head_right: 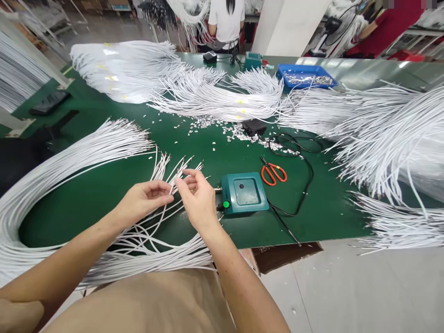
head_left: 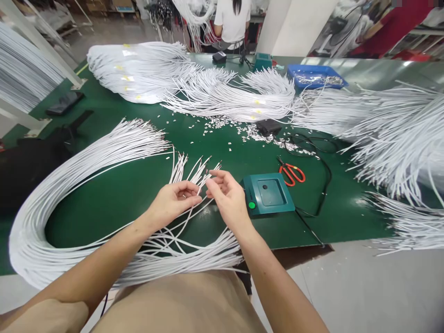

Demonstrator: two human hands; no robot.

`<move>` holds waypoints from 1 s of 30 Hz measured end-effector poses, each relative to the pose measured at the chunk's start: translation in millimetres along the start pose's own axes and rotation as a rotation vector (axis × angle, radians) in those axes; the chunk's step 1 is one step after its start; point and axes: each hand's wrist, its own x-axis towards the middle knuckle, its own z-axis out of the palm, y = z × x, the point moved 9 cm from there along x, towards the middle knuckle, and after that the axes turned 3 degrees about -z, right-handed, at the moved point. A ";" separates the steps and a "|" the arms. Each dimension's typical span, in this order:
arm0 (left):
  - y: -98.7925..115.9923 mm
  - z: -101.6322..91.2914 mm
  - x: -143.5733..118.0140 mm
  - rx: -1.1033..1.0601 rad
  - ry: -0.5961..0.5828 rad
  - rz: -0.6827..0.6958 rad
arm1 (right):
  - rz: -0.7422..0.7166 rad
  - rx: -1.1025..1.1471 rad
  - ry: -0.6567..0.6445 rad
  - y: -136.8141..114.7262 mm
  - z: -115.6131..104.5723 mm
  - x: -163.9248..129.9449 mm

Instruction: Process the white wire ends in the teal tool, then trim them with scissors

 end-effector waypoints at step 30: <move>-9.0 29.9 -2.7 -0.213 -0.192 0.075 | -0.317 -0.770 -0.271 -4.3 18.1 -7.5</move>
